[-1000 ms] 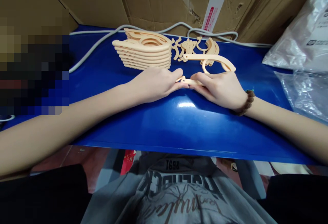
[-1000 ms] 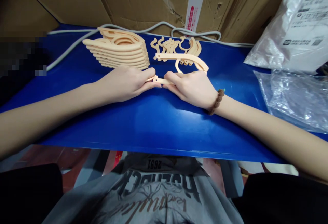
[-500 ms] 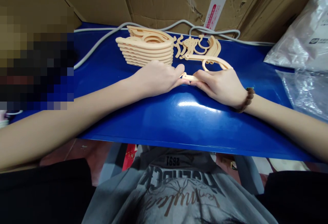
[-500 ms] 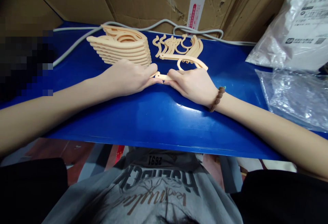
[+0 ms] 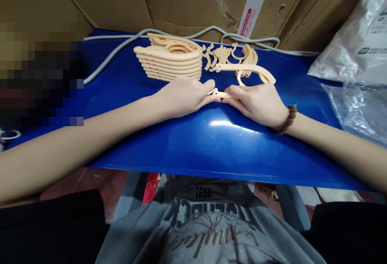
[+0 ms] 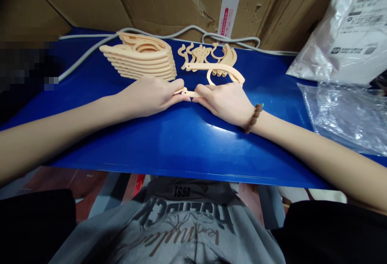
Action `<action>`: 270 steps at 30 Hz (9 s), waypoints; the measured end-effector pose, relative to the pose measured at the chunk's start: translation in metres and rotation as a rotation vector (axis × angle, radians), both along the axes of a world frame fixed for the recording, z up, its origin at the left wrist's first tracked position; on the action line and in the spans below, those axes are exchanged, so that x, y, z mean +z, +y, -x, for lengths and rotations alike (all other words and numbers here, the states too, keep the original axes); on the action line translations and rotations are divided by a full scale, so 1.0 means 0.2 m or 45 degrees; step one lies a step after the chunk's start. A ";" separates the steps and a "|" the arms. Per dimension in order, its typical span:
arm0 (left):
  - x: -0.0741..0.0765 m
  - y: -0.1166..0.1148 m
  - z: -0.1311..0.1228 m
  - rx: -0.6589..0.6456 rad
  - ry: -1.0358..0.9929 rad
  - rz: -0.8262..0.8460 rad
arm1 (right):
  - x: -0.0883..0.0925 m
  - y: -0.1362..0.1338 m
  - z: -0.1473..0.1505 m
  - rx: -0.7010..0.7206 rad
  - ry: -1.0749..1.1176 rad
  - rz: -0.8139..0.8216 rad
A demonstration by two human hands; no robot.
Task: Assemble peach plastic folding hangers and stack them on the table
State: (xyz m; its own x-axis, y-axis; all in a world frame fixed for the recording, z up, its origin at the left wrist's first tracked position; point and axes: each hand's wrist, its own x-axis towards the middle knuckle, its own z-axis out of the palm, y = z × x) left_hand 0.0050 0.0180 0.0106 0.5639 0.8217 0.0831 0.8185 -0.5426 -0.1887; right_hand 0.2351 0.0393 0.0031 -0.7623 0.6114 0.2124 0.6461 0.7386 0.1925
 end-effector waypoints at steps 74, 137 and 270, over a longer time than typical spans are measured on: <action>-0.04 0.02 0.08 -0.402 -0.099 -0.416 | 0.01 -0.01 -0.01 0.058 0.008 0.032; -0.07 -0.01 0.05 -0.301 -0.198 -0.556 | 0.03 -0.04 0.02 0.025 0.004 -0.225; -0.04 -0.01 0.05 -0.407 -0.477 -0.215 | 0.00 0.08 -0.01 -0.085 0.424 0.327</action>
State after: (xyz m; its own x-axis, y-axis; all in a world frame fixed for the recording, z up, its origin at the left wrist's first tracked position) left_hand -0.0050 0.0152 0.0027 0.6904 0.5710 0.4442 0.6452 -0.7637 -0.0210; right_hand 0.2372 0.0558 0.0037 -0.6348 0.7221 0.2750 0.6898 0.6899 -0.2194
